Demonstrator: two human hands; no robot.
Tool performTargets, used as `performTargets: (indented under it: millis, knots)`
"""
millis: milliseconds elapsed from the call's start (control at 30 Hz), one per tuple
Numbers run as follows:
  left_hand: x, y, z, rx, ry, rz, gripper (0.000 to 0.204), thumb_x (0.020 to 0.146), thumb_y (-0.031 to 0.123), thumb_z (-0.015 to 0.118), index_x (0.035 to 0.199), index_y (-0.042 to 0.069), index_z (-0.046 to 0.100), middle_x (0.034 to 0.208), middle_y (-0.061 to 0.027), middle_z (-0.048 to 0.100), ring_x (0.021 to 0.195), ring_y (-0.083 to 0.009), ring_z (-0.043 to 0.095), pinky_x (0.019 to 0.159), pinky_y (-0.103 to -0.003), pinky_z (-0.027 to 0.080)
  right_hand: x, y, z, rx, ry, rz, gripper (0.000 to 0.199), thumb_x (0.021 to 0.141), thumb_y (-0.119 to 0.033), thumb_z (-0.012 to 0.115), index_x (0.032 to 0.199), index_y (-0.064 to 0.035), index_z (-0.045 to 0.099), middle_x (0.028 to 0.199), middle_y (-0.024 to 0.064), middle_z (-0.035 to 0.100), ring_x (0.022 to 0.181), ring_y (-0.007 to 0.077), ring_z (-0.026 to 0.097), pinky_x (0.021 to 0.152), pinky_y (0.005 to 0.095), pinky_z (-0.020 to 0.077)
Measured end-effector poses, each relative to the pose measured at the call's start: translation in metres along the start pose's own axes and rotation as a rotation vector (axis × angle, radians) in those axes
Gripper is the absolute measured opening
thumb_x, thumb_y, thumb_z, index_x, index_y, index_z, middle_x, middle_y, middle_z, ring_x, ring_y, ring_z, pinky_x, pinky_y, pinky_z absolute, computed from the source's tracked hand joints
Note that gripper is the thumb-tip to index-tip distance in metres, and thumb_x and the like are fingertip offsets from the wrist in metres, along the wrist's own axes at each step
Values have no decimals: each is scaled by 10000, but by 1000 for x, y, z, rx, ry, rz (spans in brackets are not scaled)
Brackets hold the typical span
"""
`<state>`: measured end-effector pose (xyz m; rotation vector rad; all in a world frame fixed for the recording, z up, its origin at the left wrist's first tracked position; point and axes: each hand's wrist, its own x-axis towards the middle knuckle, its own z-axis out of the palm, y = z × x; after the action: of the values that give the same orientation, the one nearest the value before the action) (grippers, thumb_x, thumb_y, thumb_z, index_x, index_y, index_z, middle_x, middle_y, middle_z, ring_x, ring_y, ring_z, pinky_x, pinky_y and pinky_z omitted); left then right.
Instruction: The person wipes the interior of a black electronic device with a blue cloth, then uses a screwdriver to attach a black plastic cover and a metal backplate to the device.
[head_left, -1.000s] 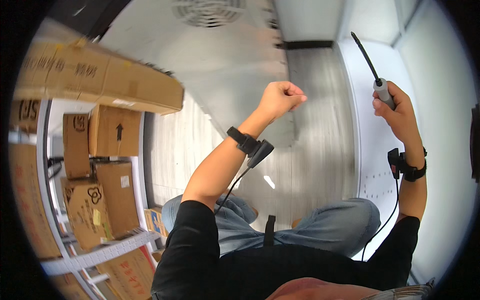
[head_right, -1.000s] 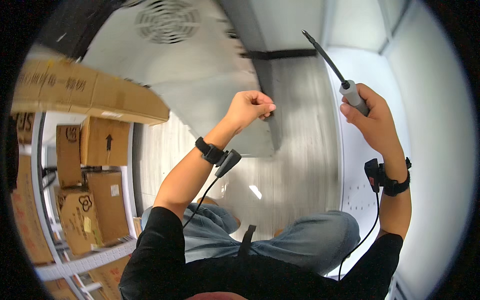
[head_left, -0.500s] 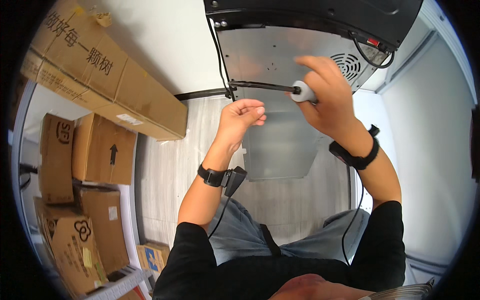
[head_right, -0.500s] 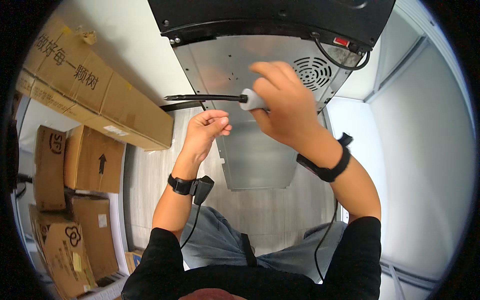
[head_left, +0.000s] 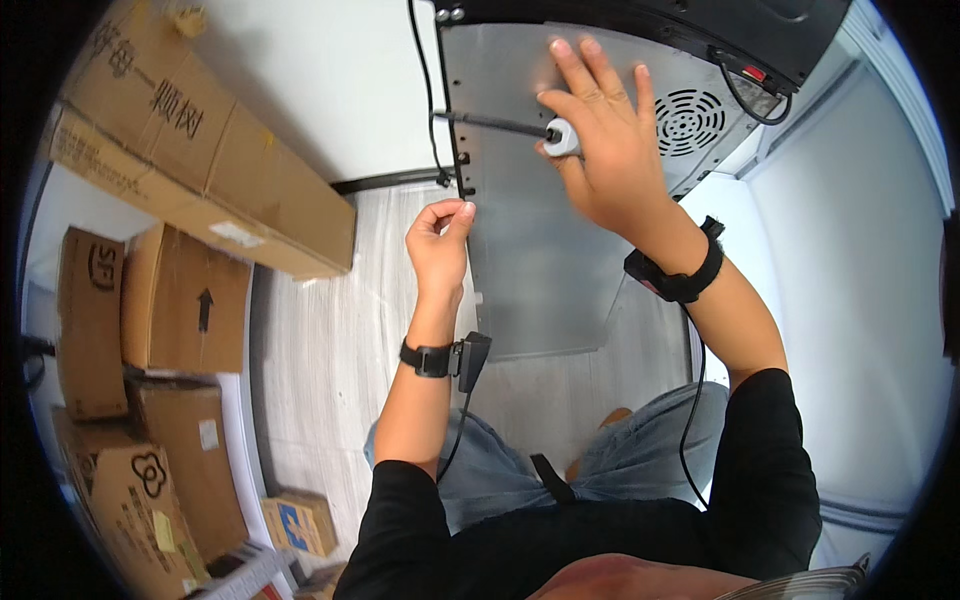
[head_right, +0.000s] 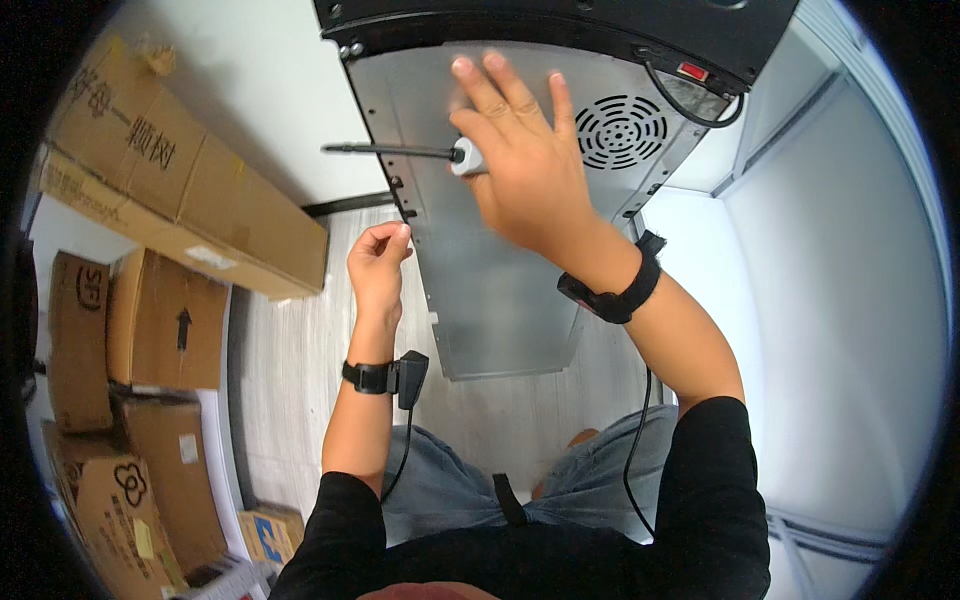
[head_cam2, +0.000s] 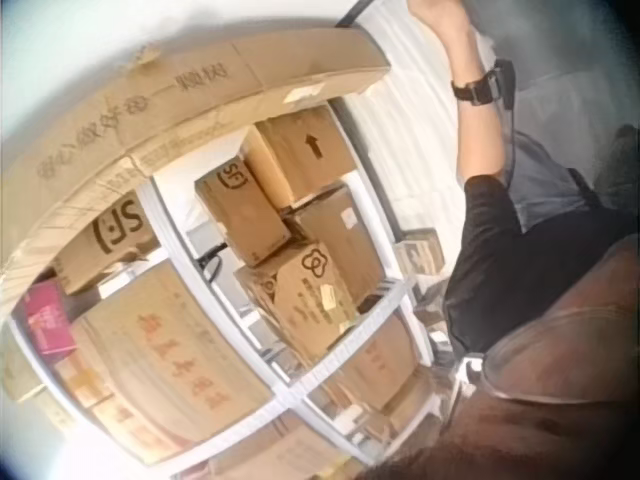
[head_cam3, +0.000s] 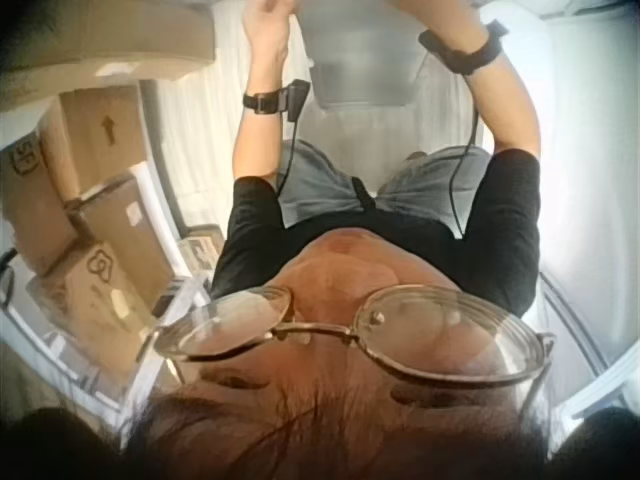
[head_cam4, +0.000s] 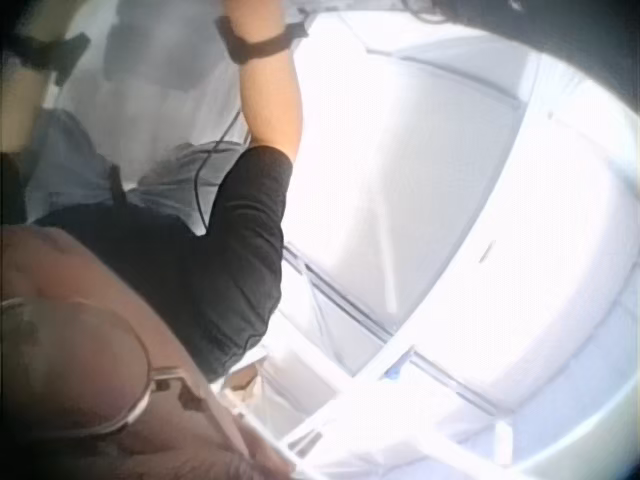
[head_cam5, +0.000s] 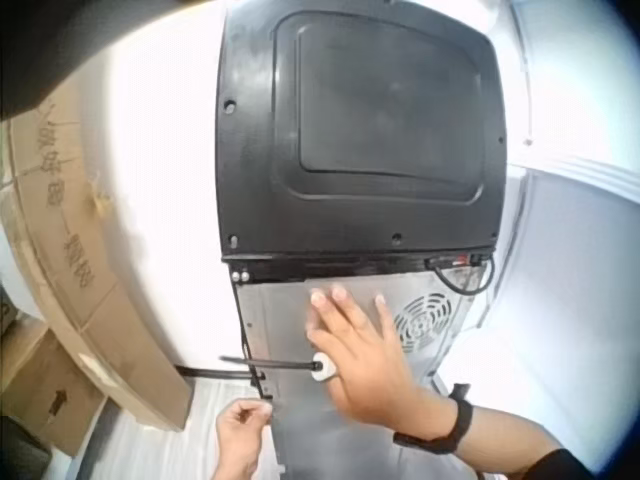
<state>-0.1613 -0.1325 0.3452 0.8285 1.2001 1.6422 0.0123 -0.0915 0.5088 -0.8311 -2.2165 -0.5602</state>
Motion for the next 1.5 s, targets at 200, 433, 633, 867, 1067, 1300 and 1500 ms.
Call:
performTargets:
  millis: [200, 433, 633, 867, 1067, 1300, 1500]
  knots:
    - [-8, -38, 7, 90, 78, -185, 201, 827, 169, 750, 899, 14, 643, 790, -15, 605, 680, -94, 522, 641, -239, 452, -10, 2, -11, 22, 8, -21, 299, 731, -115, 706, 1011, -90, 607, 1468, 38, 419, 1391, 228, 326, 1088, 581, 199]
    - [-9, -59, 8, 120, 149, -251, 171, 842, 157, 725, 858, 9, 641, 783, -34, 623, 679, -110, 551, 622, -255, 472, -10, 2, -7, 5, 14, 12, 306, 719, -108, 709, 1004, -75, 606, 1474, 28, 405, 1394, 216, 312, 1091, 587, 209]
    - [-19, -76, 10, 26, 96, -234, 143, 848, 141, 721, 855, 19, 649, 805, -28, 626, 706, -103, 563, 647, -253, 499, -15, 3, -20, 9, -15, 26, 343, 701, -112, 743, 1016, -69, 613, 1481, 38, 389, 1401, 214, 292, 1097, 576, 211]
    - [-28, -66, 27, 44, 181, -223, 131, 832, 117, 736, 832, 6, 668, 754, -23, 625, 632, -93, 531, 601, -231, 462, -20, 4, -31, -21, -36, 42, 338, 716, -117, 737, 1025, -63, 612, 1486, 53, 378, 1408, 226, 276, 1102, 573, 198]
    - [-30, -63, 33, 6, 191, -196, 129, 826, 115, 740, 811, 5, 672, 699, 0, 603, 593, -72, 482, 544, -221, 398, -20, 3, -38, -30, -34, 57, 352, 720, -114, 730, 1045, -62, 605, 1485, 56, 378, 1407, 230, 277, 1103, 572, 192]
    - [-29, -80, 38, 33, 234, -156, 133, 823, 118, 743, 812, 4, 675, 712, 7, 608, 615, -61, 479, 565, -210, 394, -26, 6, -40, -36, -38, 66, 369, 706, -103, 737, 1048, -65, 604, 1485, 57, 378, 1407, 234, 278, 1101, 575, 194]
    - [-32, -74, 40, -24, 232, -154, 116, 829, 93, 734, 828, -3, 668, 734, -7, 616, 630, -74, 505, 583, -219, 419, -27, 8, -40, -36, -15, 63, 409, 699, -96, 740, 1079, -67, 593, 1487, 51, 378, 1405, 244, 284, 1096, 580, 204]
